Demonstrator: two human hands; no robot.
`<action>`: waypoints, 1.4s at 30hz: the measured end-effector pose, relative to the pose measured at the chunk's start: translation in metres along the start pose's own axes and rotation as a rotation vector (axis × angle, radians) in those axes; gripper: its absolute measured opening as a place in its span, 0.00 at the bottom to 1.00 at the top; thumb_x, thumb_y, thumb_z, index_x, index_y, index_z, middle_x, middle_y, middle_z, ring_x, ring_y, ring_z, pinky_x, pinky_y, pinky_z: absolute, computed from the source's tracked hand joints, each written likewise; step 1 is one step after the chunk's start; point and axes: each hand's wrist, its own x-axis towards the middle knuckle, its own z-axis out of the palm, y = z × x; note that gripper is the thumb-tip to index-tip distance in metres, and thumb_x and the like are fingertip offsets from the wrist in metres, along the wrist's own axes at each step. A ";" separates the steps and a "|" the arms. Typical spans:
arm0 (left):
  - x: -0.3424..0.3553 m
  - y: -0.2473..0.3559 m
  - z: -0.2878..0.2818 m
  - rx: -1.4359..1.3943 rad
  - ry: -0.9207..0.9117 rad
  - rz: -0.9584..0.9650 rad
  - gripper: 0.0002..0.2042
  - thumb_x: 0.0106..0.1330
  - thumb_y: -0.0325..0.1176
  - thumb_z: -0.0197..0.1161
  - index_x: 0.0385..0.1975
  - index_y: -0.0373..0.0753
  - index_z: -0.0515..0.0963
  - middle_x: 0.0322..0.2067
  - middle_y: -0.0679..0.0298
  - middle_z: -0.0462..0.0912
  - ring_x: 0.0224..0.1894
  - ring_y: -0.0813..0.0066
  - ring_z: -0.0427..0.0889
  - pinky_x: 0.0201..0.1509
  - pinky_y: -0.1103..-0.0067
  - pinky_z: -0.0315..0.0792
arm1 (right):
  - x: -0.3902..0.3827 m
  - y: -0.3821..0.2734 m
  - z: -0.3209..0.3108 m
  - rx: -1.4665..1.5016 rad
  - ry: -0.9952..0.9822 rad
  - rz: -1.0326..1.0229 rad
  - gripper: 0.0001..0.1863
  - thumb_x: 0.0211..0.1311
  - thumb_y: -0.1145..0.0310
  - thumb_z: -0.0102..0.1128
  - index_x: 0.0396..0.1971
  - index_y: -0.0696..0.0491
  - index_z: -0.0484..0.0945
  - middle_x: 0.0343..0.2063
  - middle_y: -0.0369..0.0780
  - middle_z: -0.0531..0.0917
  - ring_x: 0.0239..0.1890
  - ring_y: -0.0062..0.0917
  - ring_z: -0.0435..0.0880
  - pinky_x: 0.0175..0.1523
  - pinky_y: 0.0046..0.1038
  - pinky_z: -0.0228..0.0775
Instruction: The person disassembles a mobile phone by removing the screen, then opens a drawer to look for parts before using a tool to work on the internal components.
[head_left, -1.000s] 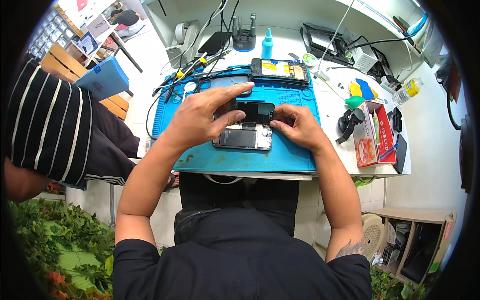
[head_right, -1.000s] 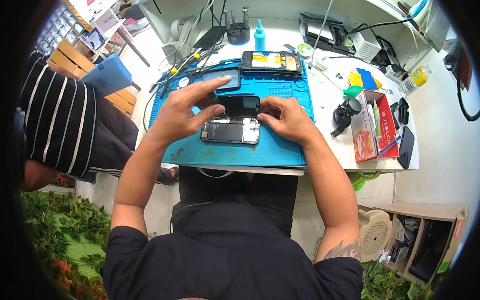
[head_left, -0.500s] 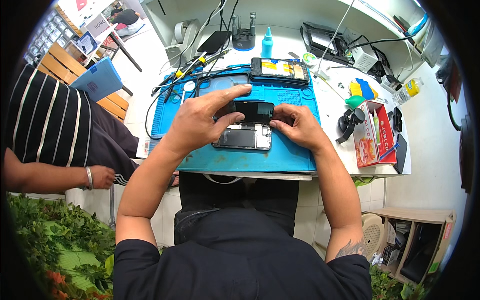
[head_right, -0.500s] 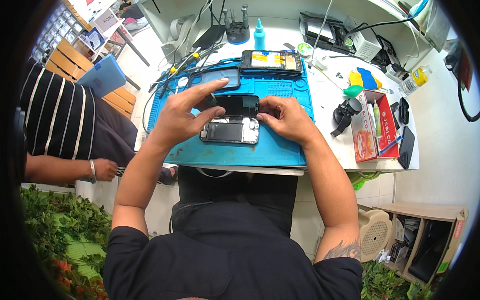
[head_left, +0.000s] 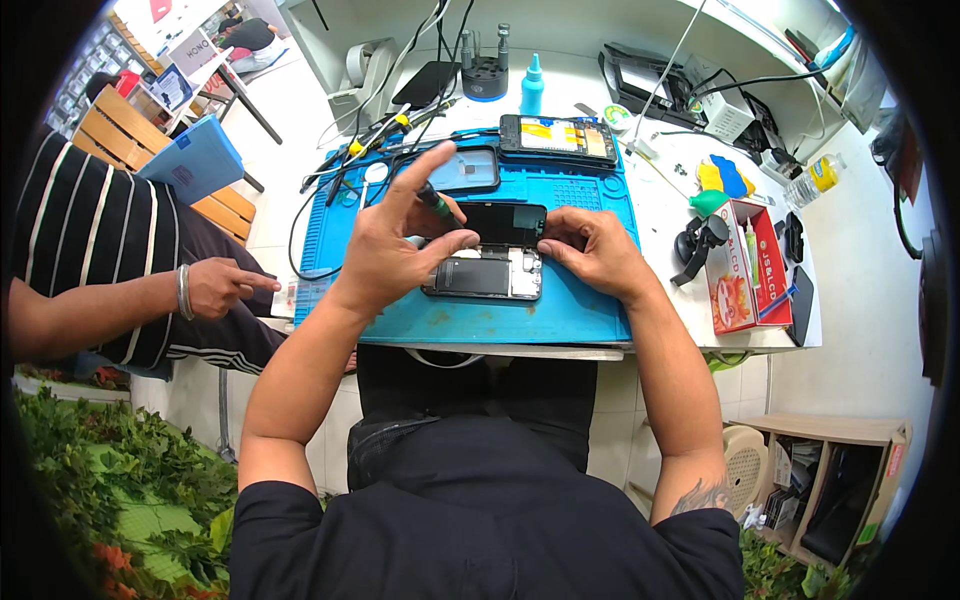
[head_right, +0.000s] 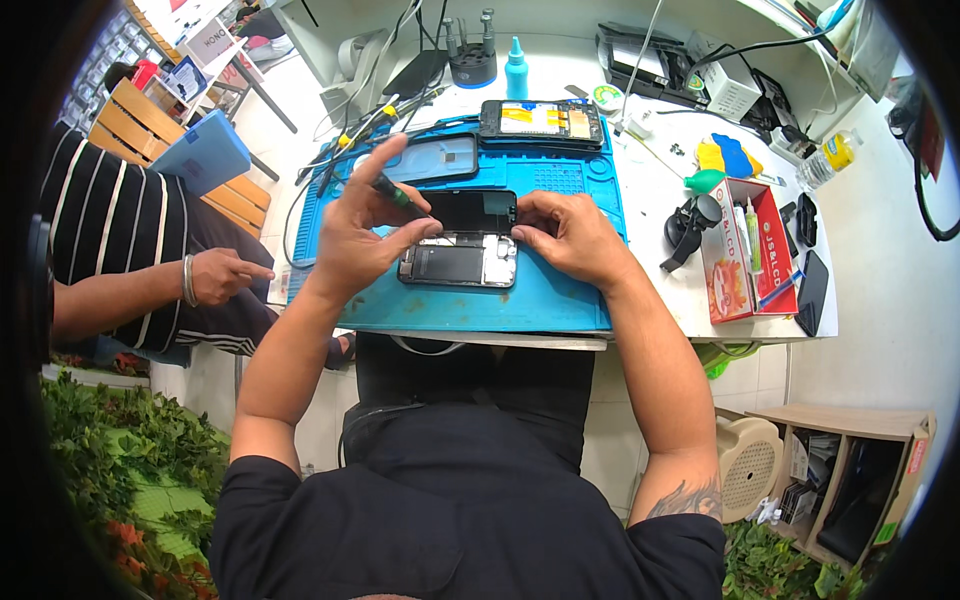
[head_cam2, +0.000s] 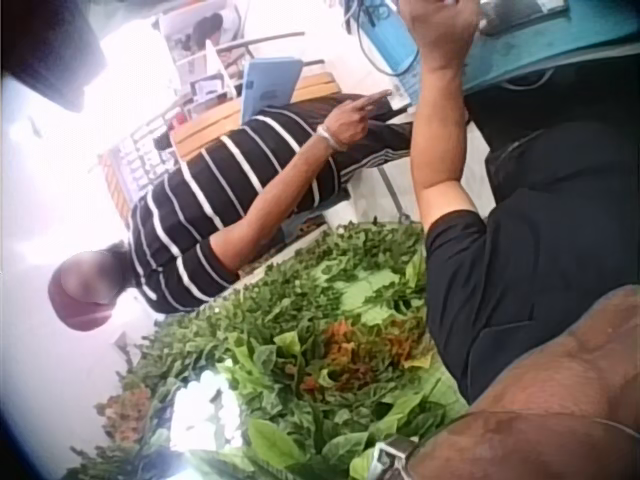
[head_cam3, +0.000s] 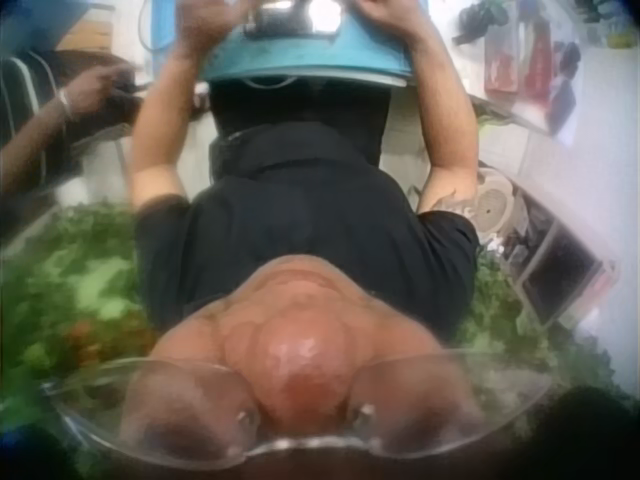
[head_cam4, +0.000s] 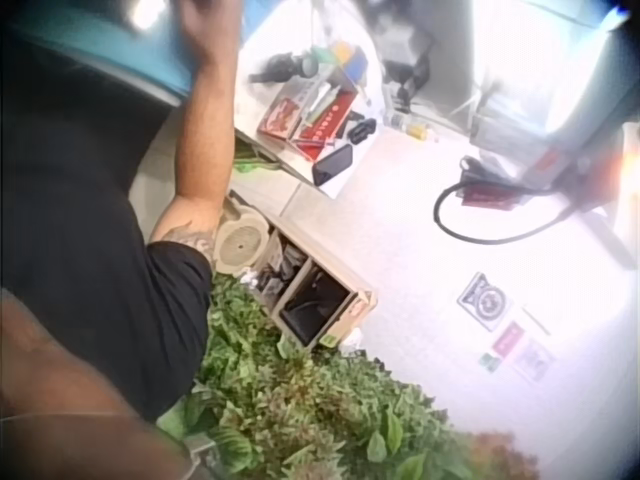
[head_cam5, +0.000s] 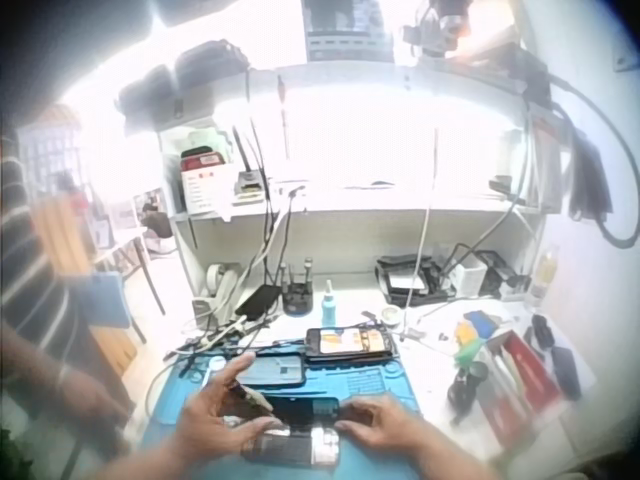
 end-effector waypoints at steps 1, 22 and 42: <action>0.001 0.002 0.000 -0.060 0.034 -0.002 0.47 0.62 0.21 0.82 0.82 0.44 0.65 0.37 0.62 0.92 0.38 0.75 0.94 0.50 0.75 0.89 | 0.000 0.001 0.000 0.001 -0.002 -0.001 0.13 0.68 0.79 0.74 0.51 0.62 0.88 0.42 0.45 0.95 0.47 0.26 0.95 0.56 0.29 0.86; 0.099 -0.088 -0.027 0.182 -0.019 -0.478 0.32 0.64 0.30 0.78 0.61 0.37 0.63 0.38 0.53 0.89 0.37 0.64 0.93 0.43 0.73 0.85 | 0.000 0.000 -0.001 0.000 -0.023 -0.003 0.12 0.69 0.78 0.74 0.51 0.62 0.88 0.42 0.45 0.95 0.46 0.26 0.95 0.54 0.30 0.86; 0.053 0.007 -0.056 0.158 -0.131 -0.176 0.09 0.84 0.35 0.59 0.50 0.37 0.81 0.36 0.63 0.84 0.43 0.72 0.88 0.49 0.71 0.81 | -0.002 0.005 -0.002 0.009 -0.023 0.015 0.13 0.69 0.78 0.74 0.51 0.62 0.88 0.44 0.45 0.95 0.48 0.27 0.95 0.56 0.28 0.86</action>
